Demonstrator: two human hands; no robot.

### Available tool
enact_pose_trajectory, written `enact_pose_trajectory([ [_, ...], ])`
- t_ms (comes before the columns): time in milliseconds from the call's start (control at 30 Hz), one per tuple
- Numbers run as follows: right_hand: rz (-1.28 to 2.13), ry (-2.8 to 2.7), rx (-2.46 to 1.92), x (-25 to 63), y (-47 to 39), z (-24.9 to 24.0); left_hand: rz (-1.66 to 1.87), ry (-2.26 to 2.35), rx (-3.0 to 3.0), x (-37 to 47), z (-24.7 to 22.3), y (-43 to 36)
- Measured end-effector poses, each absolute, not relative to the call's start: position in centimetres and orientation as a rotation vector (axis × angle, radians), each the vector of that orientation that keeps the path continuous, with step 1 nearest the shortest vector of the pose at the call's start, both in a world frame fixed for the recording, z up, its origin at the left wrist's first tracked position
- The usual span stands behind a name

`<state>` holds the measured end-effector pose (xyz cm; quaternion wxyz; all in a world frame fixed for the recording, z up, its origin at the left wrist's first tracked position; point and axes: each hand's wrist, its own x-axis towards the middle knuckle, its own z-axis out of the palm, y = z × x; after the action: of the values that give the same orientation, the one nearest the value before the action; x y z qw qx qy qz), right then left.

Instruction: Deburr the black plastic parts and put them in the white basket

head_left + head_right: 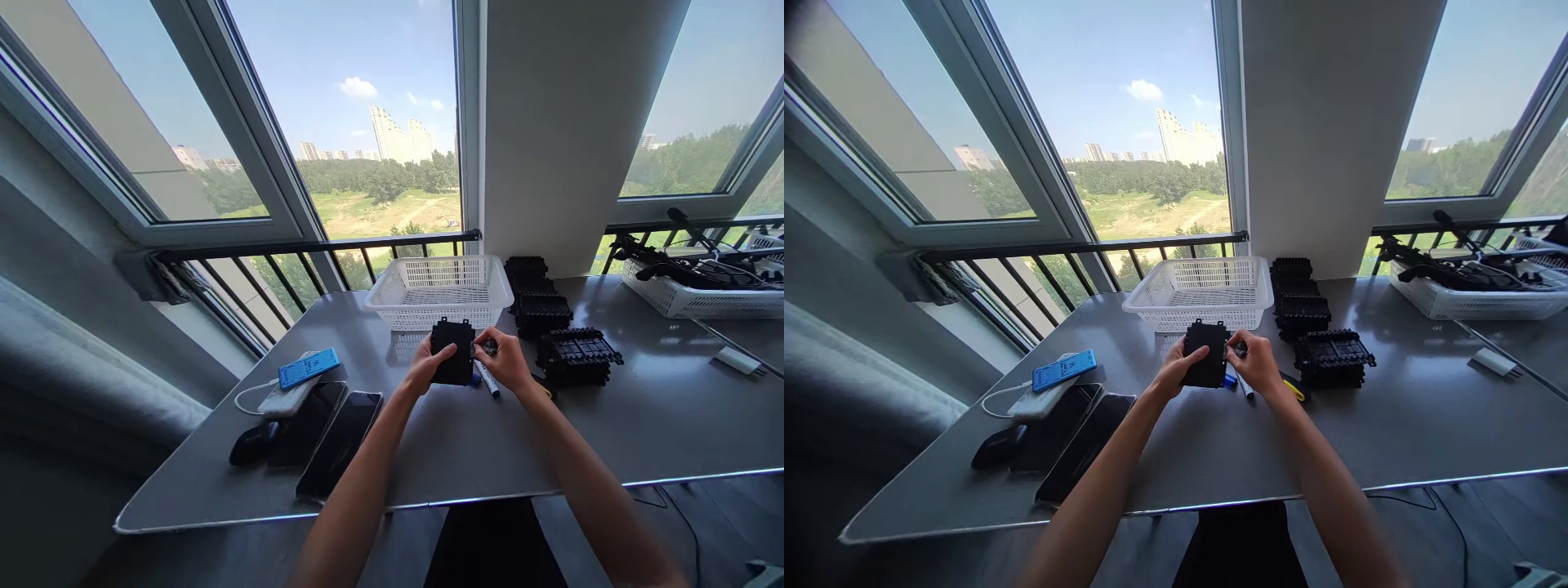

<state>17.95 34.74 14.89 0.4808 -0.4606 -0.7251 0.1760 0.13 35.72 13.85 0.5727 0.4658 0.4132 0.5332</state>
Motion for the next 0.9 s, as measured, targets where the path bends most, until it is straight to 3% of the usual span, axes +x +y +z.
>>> enact_pose_trajectory([
  [600, 0.301, -1.518, -1.126, 18.8, 35.5, 14.5, 1.349, 1.052, 1.369, 0.1, 14.1, 35.8],
  [767, 0.559, -1.770, -1.009, 17.8, 34.9, 14.5, 1.684, 1.497, 1.565, -0.7, 14.0, 36.1],
  [900, 0.904, -2.050, -0.787, 16.8, 34.5, 14.2, 1.828, 1.528, 1.896, -1.4, 13.5, 36.1],
])
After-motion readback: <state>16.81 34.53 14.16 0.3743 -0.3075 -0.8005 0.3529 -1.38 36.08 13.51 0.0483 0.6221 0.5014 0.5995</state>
